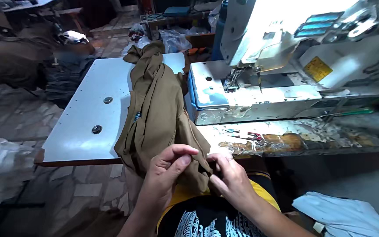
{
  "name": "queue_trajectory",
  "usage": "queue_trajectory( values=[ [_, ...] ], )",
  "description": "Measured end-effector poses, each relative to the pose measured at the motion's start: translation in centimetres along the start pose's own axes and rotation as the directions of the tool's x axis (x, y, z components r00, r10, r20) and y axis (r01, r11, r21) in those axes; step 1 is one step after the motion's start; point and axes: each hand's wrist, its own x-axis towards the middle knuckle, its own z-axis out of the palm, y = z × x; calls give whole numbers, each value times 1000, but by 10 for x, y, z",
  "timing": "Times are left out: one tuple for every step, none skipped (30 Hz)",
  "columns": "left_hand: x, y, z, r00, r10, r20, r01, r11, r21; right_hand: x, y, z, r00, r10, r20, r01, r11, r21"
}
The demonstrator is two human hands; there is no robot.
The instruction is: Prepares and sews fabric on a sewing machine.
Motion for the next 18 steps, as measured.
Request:
queue_trajectory(
  values=[
    [2,4,-3,1000,19,-17,-19,1000,-14,-4,6,3,997,74,-26,-73,997,34],
    [2,8,-11,998,38,-51,-38,999,3,-5,10,0,980,196,-16,-189,960,206],
    [0,10,-23,995,49,-84,-45,998,44,-2,11,-10,945,323,59,-311,824,473],
    [-5,9,-35,994,48,-102,-39,996,85,2,9,-24,886,415,206,-426,555,714],
    [-10,6,-46,995,37,-95,-25,992,120,7,5,-36,824,425,375,-495,218,841],
    [-14,3,-55,998,27,-59,-17,987,159,13,4,-44,789,351,504,-514,-71,855],
    [-16,0,-60,999,27,-19,-23,983,184,20,4,-48,782,250,571,-515,-259,817],
    [-18,-3,-62,999,42,10,-43,979,199,26,5,-49,782,187,594,-510,-355,783],
    [-19,-4,-62,997,68,21,-71,972,225,31,4,-49,788,184,588,-500,-365,785],
    [-20,-2,-61,995,100,17,-101,958,267,35,2,-47,799,233,554,-482,-302,823],
    [-21,1,-60,991,133,7,-128,935,330,38,1,-46,818,294,494,-457,-188,869],
    [-21,5,-58,986,164,-4,-149,903,404,41,-1,-45,847,335,413,-426,-39,904],
    [-22,7,-56,982,189,-15,-159,865,475,42,-2,-46,887,321,331,-383,113,917],
    [-22,8,-52,976,215,-25,-168,827,537,41,-3,-47,929,264,259,-325,249,912],
    [-22,8,-50,969,245,-31,-179,785,594,39,-3,-49,962,201,183,-250,391,886],
    [-21,7,-47,959,281,-28,-197,739,644,38,-5,-50,984,141,104,-165,537,827],
    [-21,6,-45,946,324,-17,-225,693,685,35,-7,-50,996,91,11,-71,699,711],
    [-22,5,-43,927,375,2,-262,644,719,32,-8,-48,995,20,-97,33,852,523]
  ],
)
